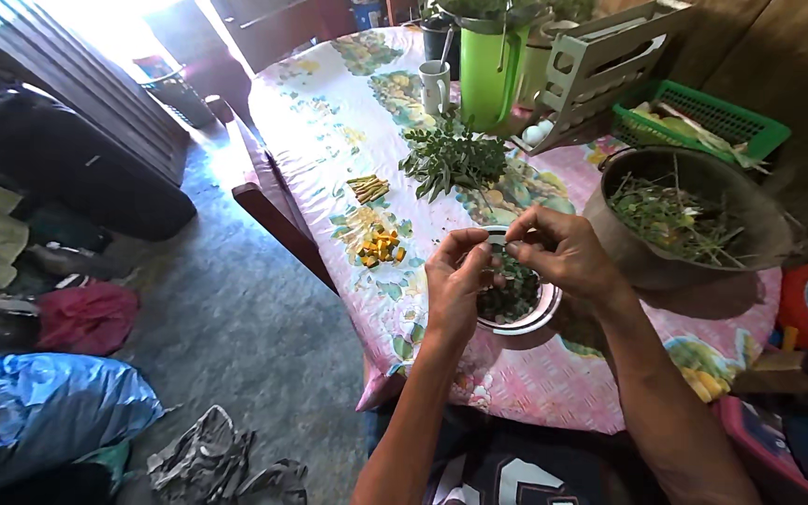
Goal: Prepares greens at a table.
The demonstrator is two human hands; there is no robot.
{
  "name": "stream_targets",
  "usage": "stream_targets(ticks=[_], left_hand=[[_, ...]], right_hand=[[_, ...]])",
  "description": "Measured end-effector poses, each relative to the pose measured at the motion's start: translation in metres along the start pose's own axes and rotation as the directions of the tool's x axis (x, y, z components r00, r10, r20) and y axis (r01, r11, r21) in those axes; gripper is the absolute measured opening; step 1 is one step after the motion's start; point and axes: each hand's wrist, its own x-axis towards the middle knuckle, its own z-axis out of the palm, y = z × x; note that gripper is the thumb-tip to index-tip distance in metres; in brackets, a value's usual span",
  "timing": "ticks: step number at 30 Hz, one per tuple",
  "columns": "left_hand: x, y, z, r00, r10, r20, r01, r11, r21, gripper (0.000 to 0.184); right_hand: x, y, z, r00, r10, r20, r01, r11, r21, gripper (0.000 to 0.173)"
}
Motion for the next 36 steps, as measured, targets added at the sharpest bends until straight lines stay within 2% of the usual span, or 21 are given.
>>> stream_targets(ticks=[3,7,11,15,18,21,25,31,33,36], left_hand=[[-0.001,0.0,-0.003,0.998,0.048,-0.051,-0.048,0.999,0.011,0.015],[-0.003,0.001,-0.002,0.991,0.121,-0.053,-0.117,0.991,0.072,0.018],[-0.005,-0.003,0.001,0.985,0.167,-0.04,-0.162,0.981,0.106,0.019],[-0.005,-0.004,-0.002,0.976,0.215,-0.045,-0.204,0.963,0.176,0.018],[-0.005,-0.002,-0.005,0.974,0.218,-0.061,-0.202,0.959,0.2,0.018],[-0.005,-0.001,-0.004,0.973,0.226,-0.049,-0.213,0.958,0.191,0.016],[-0.007,-0.002,-0.001,0.975,0.222,-0.022,-0.214,0.96,0.182,0.015],[-0.007,-0.002,0.002,0.975,0.214,0.056,-0.221,0.953,0.209,0.014],[-0.006,-0.002,0.001,0.976,0.198,0.091,-0.213,0.957,0.195,0.013],[-0.005,-0.006,-0.004,0.977,0.18,0.111,-0.203,0.946,0.254,0.014]], right_hand=[[-0.002,0.003,-0.007,1.0,-0.003,0.029,0.004,0.999,-0.051,0.015],[0.004,0.004,-0.001,0.993,-0.109,0.041,0.114,0.982,-0.152,0.027],[0.006,0.006,0.014,0.98,-0.198,0.006,0.197,0.975,-0.104,0.018],[0.004,0.007,0.009,0.989,-0.147,-0.017,0.142,0.978,-0.15,0.013],[0.001,0.009,-0.003,0.996,-0.08,0.04,0.085,0.981,-0.172,0.017],[0.005,0.006,0.002,0.994,-0.096,0.046,0.102,0.983,-0.151,0.023],[0.005,0.003,0.012,0.994,-0.109,0.027,0.111,0.984,-0.14,0.008],[0.001,-0.002,0.009,0.995,-0.09,0.041,0.097,0.975,-0.2,0.006],[-0.006,-0.013,-0.006,0.997,-0.065,0.037,0.073,0.963,-0.26,0.008],[-0.014,-0.043,-0.05,0.999,0.005,-0.052,-0.026,0.914,-0.405,0.014]])
